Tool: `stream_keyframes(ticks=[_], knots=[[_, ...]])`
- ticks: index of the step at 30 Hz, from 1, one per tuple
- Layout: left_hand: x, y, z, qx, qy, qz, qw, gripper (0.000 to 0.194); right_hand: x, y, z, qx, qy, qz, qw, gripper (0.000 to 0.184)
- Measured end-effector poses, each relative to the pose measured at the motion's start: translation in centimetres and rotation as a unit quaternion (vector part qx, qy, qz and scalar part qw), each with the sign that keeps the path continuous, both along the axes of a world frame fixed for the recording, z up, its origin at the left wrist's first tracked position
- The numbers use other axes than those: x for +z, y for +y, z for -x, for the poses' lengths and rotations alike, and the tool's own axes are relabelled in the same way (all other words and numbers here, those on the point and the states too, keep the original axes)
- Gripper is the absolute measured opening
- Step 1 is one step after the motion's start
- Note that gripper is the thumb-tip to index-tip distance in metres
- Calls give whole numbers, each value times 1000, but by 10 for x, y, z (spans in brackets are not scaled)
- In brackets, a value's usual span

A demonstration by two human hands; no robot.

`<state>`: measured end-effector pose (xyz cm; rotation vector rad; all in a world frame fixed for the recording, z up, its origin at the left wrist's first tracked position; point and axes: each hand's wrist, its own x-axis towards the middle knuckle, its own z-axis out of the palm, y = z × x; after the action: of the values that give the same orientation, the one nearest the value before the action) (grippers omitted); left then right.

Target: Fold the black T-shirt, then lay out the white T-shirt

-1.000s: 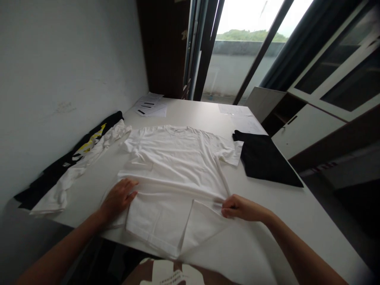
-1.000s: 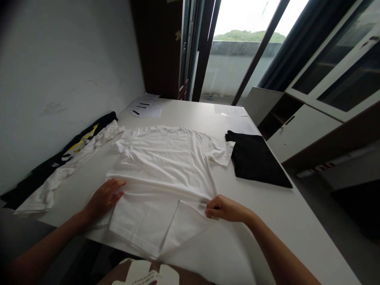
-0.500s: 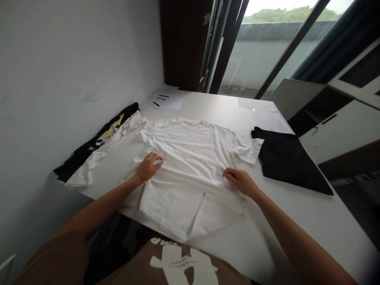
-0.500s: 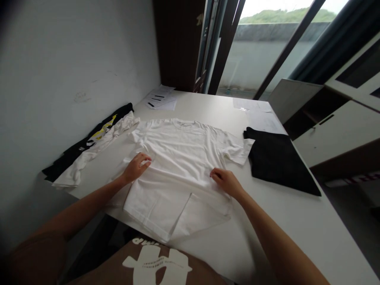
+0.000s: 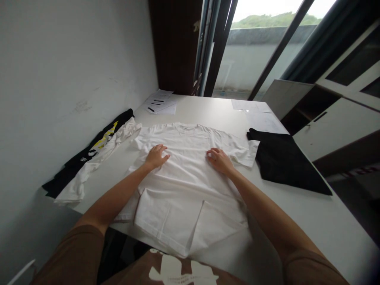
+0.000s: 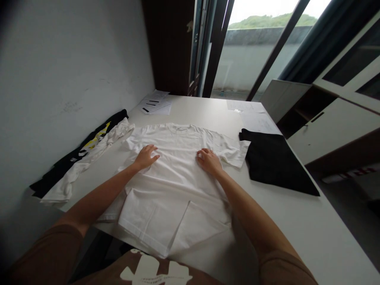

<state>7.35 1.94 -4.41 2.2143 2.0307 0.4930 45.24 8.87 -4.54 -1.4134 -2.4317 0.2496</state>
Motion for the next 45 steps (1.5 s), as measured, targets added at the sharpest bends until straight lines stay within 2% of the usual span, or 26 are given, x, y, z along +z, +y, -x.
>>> stream_keyframes(ticks=[6, 14, 23, 33, 40, 43, 45], knots=[[-8, 29, -8, 8, 70, 131, 989, 80, -13, 13, 14, -46, -65, -22, 997, 48], [-3, 71, -7, -15, 75, 179, 981, 91, -20, 30, 13, -58, -99, 8, 993, 58], [-18, 115, -9, -11, 82, 120, 989, 85, -20, 63, 15, -73, -90, 3, 993, 59], [-16, 156, -7, -18, 103, 118, 988, 84, -21, 104, 19, -85, -81, -1, 993, 56], [-4, 168, -9, -22, 101, 112, 988, 74, -19, 112, 23, -110, -55, -16, 992, 52], [6, 158, -20, -37, 89, 74, 993, 66, -17, 112, 23, -106, -53, -6, 993, 52], [10, 140, -36, -67, 85, 50, 993, 59, -17, 111, 24, -103, -54, 6, 993, 55]])
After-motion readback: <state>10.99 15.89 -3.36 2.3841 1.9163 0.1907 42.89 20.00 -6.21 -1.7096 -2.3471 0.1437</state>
